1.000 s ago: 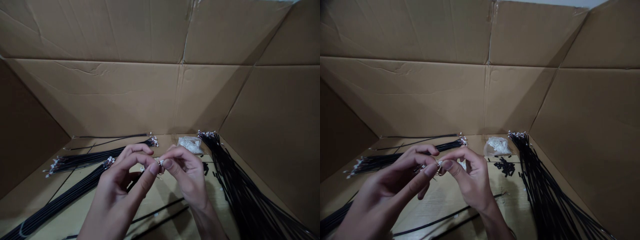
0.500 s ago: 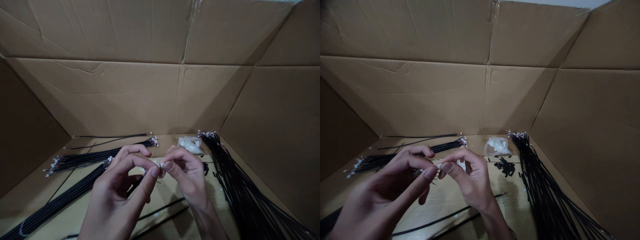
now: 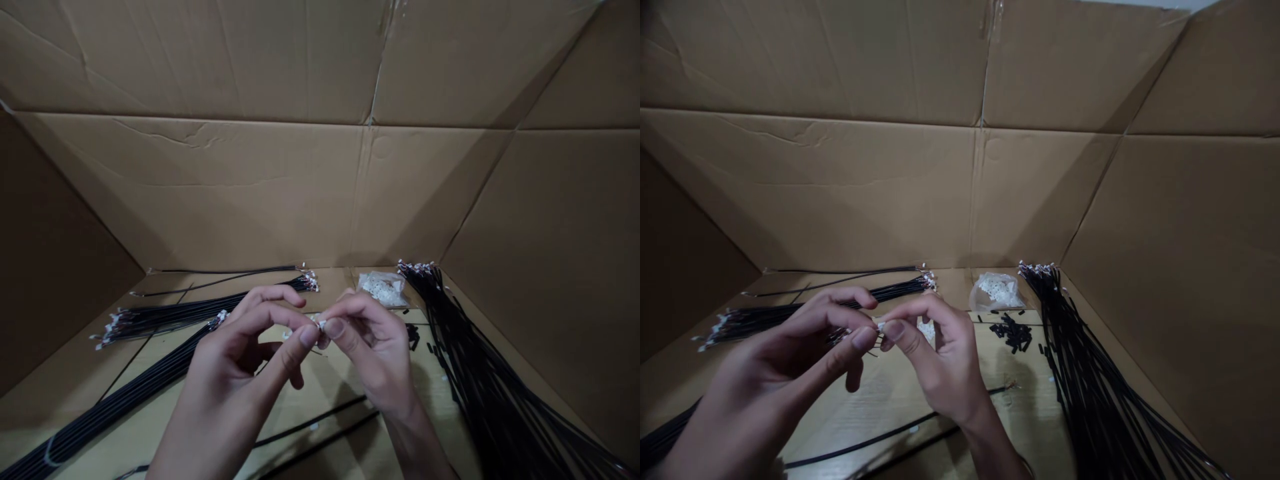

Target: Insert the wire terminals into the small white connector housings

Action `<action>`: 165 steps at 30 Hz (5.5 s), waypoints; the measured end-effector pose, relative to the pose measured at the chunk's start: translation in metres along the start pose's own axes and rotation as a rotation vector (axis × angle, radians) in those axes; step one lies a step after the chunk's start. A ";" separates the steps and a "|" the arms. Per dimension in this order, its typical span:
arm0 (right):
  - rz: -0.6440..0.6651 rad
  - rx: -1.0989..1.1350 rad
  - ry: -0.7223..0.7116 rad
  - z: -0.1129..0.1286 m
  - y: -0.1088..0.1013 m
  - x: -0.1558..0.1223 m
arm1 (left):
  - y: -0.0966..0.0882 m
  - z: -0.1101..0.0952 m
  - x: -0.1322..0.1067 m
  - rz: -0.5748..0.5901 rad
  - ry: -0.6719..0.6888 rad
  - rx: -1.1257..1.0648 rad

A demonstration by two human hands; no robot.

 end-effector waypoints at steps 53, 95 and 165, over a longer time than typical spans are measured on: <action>0.092 0.405 0.224 -0.011 0.004 0.003 | -0.004 -0.012 -0.016 -0.048 0.220 0.288; 0.007 0.074 0.320 0.015 0.003 -0.008 | 0.005 -0.007 -0.008 0.033 0.182 0.076; 0.106 0.060 0.560 0.006 -0.010 -0.011 | 0.028 -0.026 -0.021 -0.038 0.504 0.917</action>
Point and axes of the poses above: each hand's wrist, its own x-axis towards the middle knuckle, its own y-axis out of the palm, z = x × y, the point moved 7 cm from there along x, towards the middle knuckle, and after that the axes turned 11 degrees about z, right-handed, at the moved point
